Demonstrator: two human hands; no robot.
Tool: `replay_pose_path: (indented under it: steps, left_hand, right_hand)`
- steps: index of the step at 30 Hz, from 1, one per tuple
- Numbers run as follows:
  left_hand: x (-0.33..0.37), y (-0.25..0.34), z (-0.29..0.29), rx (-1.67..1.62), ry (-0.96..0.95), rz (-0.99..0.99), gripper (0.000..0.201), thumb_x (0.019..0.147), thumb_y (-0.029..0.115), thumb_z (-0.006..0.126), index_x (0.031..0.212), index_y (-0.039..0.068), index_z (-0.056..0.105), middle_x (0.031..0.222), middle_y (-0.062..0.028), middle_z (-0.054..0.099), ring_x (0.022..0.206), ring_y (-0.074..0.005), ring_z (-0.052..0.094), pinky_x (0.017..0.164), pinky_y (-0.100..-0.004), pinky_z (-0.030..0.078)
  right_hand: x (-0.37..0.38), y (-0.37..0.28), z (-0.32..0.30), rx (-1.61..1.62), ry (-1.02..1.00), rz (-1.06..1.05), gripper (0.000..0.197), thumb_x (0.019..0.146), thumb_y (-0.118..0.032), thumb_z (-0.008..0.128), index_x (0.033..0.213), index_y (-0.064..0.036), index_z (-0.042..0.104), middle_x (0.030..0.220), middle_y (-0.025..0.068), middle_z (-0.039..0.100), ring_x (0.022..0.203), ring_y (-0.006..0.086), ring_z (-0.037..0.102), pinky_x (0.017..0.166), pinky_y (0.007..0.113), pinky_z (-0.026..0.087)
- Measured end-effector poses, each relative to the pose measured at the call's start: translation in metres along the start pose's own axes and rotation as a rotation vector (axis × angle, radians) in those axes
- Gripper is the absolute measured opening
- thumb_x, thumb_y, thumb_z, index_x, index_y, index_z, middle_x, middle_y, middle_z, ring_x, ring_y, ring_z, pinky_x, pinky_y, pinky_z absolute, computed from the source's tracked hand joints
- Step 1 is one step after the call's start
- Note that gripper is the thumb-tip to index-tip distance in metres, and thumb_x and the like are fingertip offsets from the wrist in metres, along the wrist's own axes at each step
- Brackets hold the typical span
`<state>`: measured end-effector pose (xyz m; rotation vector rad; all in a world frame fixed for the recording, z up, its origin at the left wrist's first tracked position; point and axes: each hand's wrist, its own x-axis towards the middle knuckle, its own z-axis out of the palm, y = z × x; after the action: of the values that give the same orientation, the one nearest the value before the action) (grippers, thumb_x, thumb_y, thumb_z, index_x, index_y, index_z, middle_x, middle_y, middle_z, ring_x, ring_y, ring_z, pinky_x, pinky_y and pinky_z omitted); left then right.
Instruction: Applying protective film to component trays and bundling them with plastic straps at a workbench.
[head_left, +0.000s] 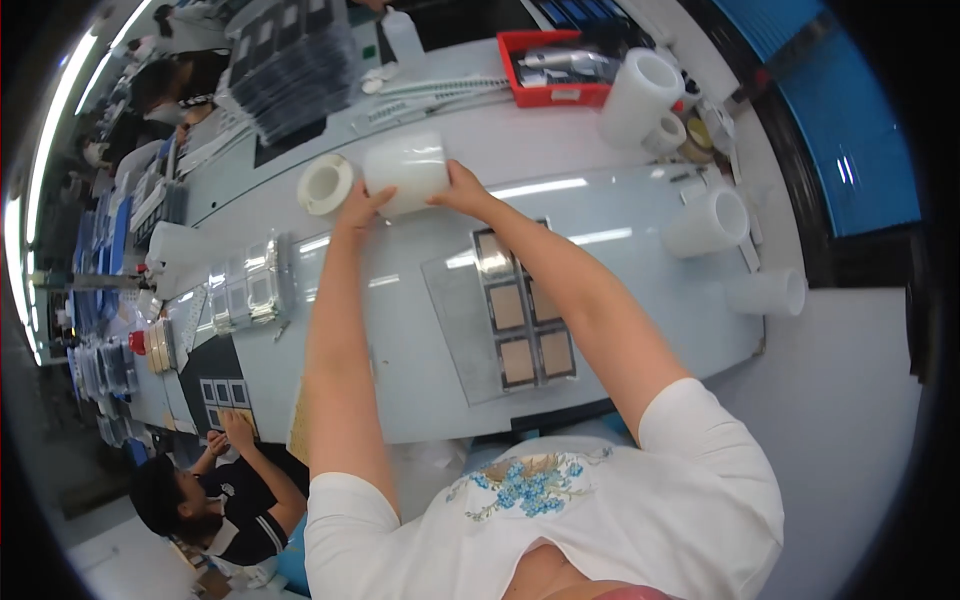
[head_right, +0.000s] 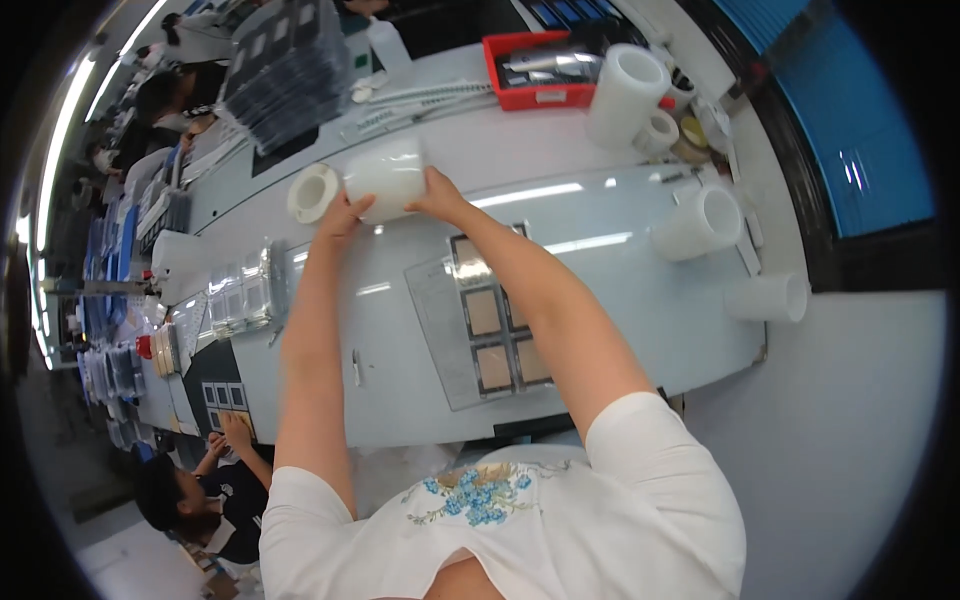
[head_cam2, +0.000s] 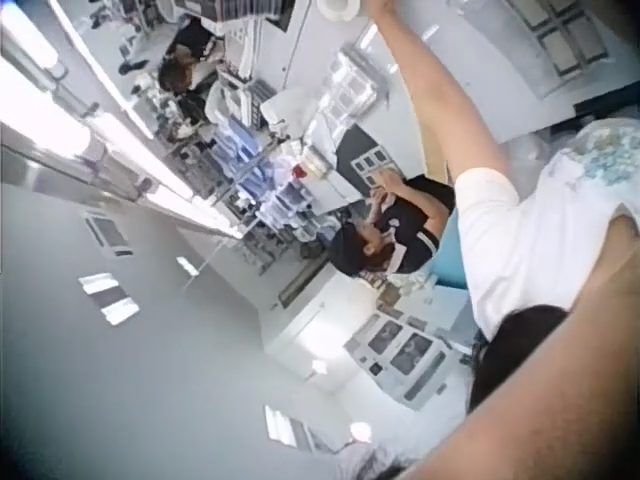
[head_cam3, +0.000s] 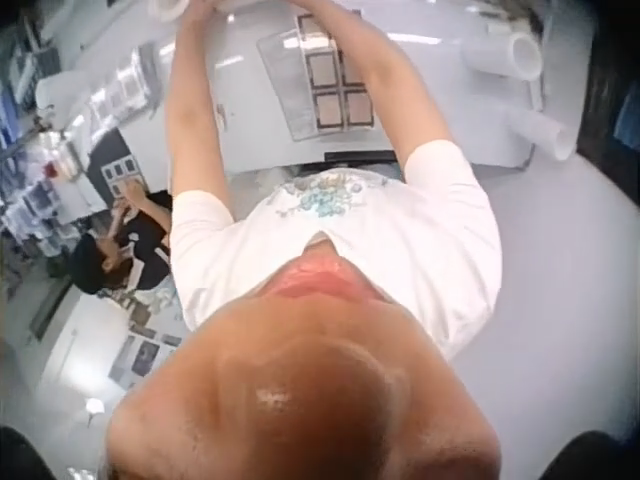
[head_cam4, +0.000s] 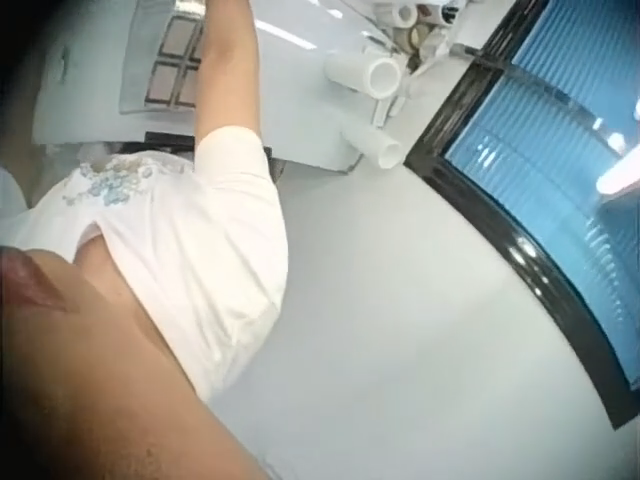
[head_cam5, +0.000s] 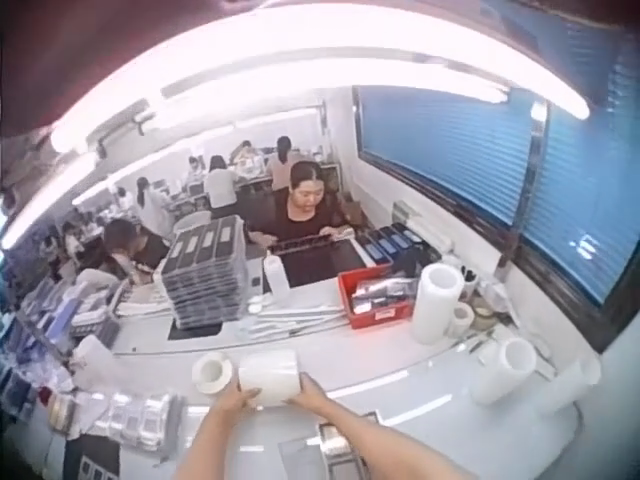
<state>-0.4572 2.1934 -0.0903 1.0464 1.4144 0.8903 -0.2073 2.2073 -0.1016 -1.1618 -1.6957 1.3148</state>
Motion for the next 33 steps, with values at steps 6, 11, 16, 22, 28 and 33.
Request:
replay_pose_path:
  steps: [6, 11, 16, 22, 28, 33]
  left_hand:
    - [0.001, 0.029, 0.035, -0.108, -0.114, 0.059, 0.054, 0.081, 0.016, 0.079, 0.128, 0.003, 0.054, 0.118, -0.0062, 0.063, 0.109, -0.0186, 0.059, 0.092, -0.0326, 0.047]
    - [-0.027, 0.024, -0.005, -0.078, -0.052, -0.053, 0.056, 0.082, 0.013, 0.077, 0.13, 0.0, 0.051, 0.123, -0.0083, 0.061, 0.112, -0.0193, 0.058, 0.096, -0.033, 0.046]
    - [-0.067, 0.006, 0.042, 0.306, 0.407, 0.065, 0.056, 0.086, 0.019, 0.074, 0.13, -0.003, 0.047, 0.12, -0.011, 0.057, 0.105, -0.0202, 0.056, 0.093, -0.0327, 0.045]
    - [-0.242, -0.046, 0.232, 0.05, 0.147, -0.23, 0.069, 0.095, 0.04, 0.06, 0.142, -0.004, 0.034, 0.137, -0.017, 0.048, 0.121, -0.0237, 0.049, 0.103, -0.0351, 0.038]
    - [-0.255, -0.048, 0.251, -0.131, 0.061, -0.228, 0.063, 0.095, 0.034, 0.063, 0.14, 0.0, 0.035, 0.13, -0.0191, 0.051, 0.116, -0.0238, 0.052, 0.093, -0.0359, 0.047]
    - [-0.236, -0.072, 0.198, -0.398, -0.139, -0.332, 0.07, 0.094, 0.033, 0.063, 0.147, 0.006, 0.026, 0.139, -0.0168, 0.046, 0.124, -0.0279, 0.05, 0.103, -0.0459, 0.044]
  right_hand:
    - [-0.005, -0.005, -0.03, -0.191, 0.0, 0.044, 0.072, 0.07, -0.031, 0.082, 0.125, 0.0021, 0.05, 0.12, 0.0239, 0.059, 0.112, 0.0355, 0.058, 0.097, 0.04, 0.046]
    - [-0.109, -0.04, -0.074, 0.022, 0.301, -0.03, 0.051, 0.085, -0.022, 0.069, 0.128, -0.0013, 0.051, 0.126, 0.0167, 0.058, 0.11, 0.0298, 0.059, 0.092, 0.037, 0.048]
    - [-0.261, 0.041, -0.128, -0.238, 0.542, 0.291, 0.033, 0.092, -0.03, 0.056, 0.107, -0.0012, 0.061, 0.101, 0.0164, 0.064, 0.107, 0.0343, 0.058, 0.098, 0.042, 0.044]
    - [-0.302, 0.048, -0.05, -0.153, 0.349, 0.375, 0.077, 0.091, -0.057, 0.05, 0.133, 0.0077, 0.046, 0.145, 0.0245, 0.039, 0.136, 0.0409, 0.031, 0.115, 0.046, 0.024]
    - [-0.302, 0.019, -0.061, -0.007, 0.283, 0.48, 0.099, 0.082, -0.064, 0.061, 0.144, 0.0071, 0.03, 0.149, 0.0329, 0.025, 0.141, 0.044, 0.023, 0.116, 0.045, 0.02]
    - [-0.262, 0.03, -0.039, 0.083, 0.246, 0.532, 0.108, 0.053, -0.057, 0.085, 0.127, 0.0064, 0.039, 0.122, 0.0284, 0.055, 0.115, 0.0425, 0.055, 0.099, 0.046, 0.043]
